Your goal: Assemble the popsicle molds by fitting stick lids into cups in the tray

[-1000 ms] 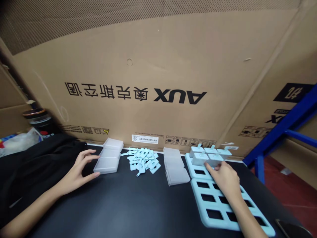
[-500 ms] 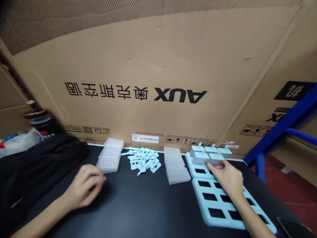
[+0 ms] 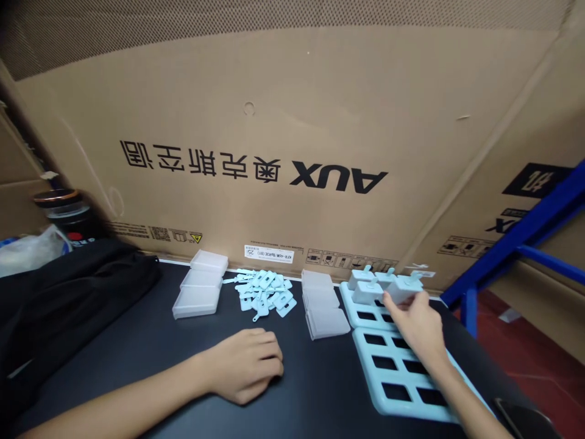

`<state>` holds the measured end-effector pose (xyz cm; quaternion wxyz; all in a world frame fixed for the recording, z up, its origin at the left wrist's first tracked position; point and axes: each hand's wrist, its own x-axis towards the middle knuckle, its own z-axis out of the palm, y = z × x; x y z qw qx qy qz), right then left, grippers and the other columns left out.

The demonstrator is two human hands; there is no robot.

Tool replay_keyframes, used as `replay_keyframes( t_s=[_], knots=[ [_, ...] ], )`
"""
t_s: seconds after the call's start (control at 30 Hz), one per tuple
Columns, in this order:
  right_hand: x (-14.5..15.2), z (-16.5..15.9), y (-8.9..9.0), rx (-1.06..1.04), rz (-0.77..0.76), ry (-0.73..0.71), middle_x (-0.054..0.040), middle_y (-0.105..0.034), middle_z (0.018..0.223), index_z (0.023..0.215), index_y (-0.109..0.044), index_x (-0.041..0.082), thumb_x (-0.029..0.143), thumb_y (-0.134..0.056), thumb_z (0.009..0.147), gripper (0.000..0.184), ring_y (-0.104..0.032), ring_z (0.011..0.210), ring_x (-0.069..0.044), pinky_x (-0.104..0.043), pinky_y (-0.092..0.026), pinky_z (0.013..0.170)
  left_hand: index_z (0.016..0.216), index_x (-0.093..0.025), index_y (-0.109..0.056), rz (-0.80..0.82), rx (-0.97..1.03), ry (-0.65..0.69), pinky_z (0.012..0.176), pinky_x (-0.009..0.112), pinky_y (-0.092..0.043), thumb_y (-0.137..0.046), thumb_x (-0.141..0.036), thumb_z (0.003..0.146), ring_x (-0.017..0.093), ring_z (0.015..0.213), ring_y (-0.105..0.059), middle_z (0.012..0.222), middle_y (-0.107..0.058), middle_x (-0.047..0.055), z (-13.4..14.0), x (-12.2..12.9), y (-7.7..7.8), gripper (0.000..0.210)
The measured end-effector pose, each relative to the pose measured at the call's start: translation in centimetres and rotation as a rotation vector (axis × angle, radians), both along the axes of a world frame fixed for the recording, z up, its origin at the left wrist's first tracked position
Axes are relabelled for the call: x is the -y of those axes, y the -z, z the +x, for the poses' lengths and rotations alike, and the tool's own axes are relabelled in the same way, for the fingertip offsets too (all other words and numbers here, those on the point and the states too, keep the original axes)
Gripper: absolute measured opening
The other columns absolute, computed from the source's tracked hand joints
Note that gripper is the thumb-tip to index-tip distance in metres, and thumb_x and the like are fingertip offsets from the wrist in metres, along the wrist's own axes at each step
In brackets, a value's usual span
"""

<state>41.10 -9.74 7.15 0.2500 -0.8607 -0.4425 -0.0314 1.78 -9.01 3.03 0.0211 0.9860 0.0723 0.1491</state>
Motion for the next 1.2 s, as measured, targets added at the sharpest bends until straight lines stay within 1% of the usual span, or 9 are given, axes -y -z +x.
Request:
replay_keyframes(
  t_s=[0.13, 0.23, 0.37, 0.47, 0.57, 0.67, 0.8, 1.0, 1.2],
  knots=[
    [0.4, -0.9, -2.7, -0.026, 0.118, -0.032, -0.0180, -0.069, 0.093, 0.086, -0.040, 0.025, 0.060, -0.050, 0.071, 0.039, -0.067, 0.094, -0.039, -0.046, -0.049, 0.079, 0.106, -0.022, -0.052, -0.102, 0.041, -0.067, 0.078, 0.031, -0.043, -0.050, -0.022, 0.092, 0.017, 0.092, -0.057, 0.101, -0.064, 0.001, -0.5, -0.1, 0.0, 0.014],
    [0.0, -3.0, -4.3, -0.086, 0.172, -0.235, -0.0119, -0.070, 0.092, 0.091, -0.046, 0.025, 0.049, -0.046, 0.073, 0.030, -0.068, 0.089, -0.033, -0.044, -0.049, 0.078, 0.105, -0.022, -0.053, -0.124, 0.038, -0.089, 0.079, 0.030, -0.043, -0.045, -0.025, 0.097, 0.017, 0.090, -0.056, 0.100, -0.063, 0.002, -0.5, -0.1, -0.2, 0.012],
    [-1.3, -8.5, -5.5, 0.014, -0.049, -0.550, -0.0049, -0.066, 0.073, 0.105, -0.048, 0.021, 0.043, -0.039, 0.082, 0.032, -0.064, 0.066, -0.025, -0.035, -0.046, 0.063, 0.102, -0.022, -0.054, -0.128, 0.030, -0.147, 0.080, 0.032, -0.043, -0.043, -0.029, 0.099, 0.018, 0.089, -0.055, 0.098, -0.062, 0.003, -0.3, 0.0, -0.4, 0.013],
    [-2.2, -12.9, -6.1, 0.245, -0.258, -0.734, -0.0100, -0.071, 0.085, 0.124, -0.045, 0.017, 0.044, -0.039, 0.090, 0.044, -0.068, 0.074, -0.029, -0.034, -0.043, 0.063, 0.102, -0.022, -0.054, -0.136, 0.030, -0.218, 0.082, 0.034, -0.041, -0.045, -0.028, 0.097, 0.019, 0.089, -0.054, 0.098, -0.061, 0.003, -0.3, 0.1, -0.5, 0.012],
    [-3.1, -15.8, -6.3, 0.373, -0.385, -0.841, -0.0125, -0.073, 0.094, 0.141, -0.038, 0.021, 0.060, -0.034, 0.095, 0.061, -0.070, 0.087, -0.035, -0.038, -0.044, 0.068, 0.101, -0.022, -0.054, -0.147, 0.029, -0.270, 0.082, 0.035, -0.041, -0.046, -0.029, 0.097, 0.020, 0.090, -0.054, 0.098, -0.061, 0.003, -0.3, 0.1, -0.4, 0.012],
    [-4.0, -16.9, -6.0, 0.437, -0.430, -0.893, -0.0128, -0.073, 0.102, 0.145, -0.037, 0.026, 0.067, -0.030, 0.095, 0.066, -0.069, 0.096, -0.037, -0.043, -0.046, 0.073, 0.102, -0.022, -0.054, -0.156, 0.019, -0.278, 0.084, 0.035, -0.041, -0.045, -0.031, 0.097, 0.020, 0.091, -0.054, 0.099, -0.061, 0.003, -0.3, 0.0, -0.4, 0.013],
    [-4.9, -17.2, -5.8, 0.467, -0.345, -0.928, -0.0146, -0.068, 0.116, 0.130, -0.049, 0.019, 0.055, -0.037, 0.097, 0.050, -0.067, 0.103, -0.033, -0.041, -0.048, 0.077, 0.104, -0.022, -0.054, -0.182, 0.007, -0.272, 0.085, 0.034, -0.042, -0.045, -0.032, 0.097, 0.020, 0.093, -0.055, 0.101, -0.061, 0.004, -0.4, -0.2, -0.4, 0.015],
    [-5.6, -18.1, -5.7, 0.534, -0.315, -0.900, -0.0117, -0.071, 0.105, 0.121, -0.053, 0.019, 0.053, -0.043, 0.093, 0.046, -0.069, 0.090, -0.031, -0.037, -0.046, 0.068, 0.104, -0.022, -0.054, -0.210, -0.010, -0.267, 0.083, 0.035, -0.043, -0.047, -0.032, 0.097, 0.021, 0.094, -0.054, 0.102, -0.060, 0.003, -0.4, -0.4, -0.4, 0.015],
    [-6.0, -18.4, -4.7, 0.560, -0.299, -0.955, -0.0122, -0.073, 0.103, 0.135, -0.053, 0.020, 0.057, -0.043, 0.092, 0.057, -0.070, 0.089, -0.031, -0.037, -0.048, 0.067, 0.104, -0.022, -0.055, -0.220, -0.010, -0.267, 0.085, 0.036, -0.043, -0.048, -0.032, 0.096, 0.021, 0.094, -0.054, 0.102, -0.060, 0.004, -0.2, -0.4, -0.3, 0.014]
  ],
)
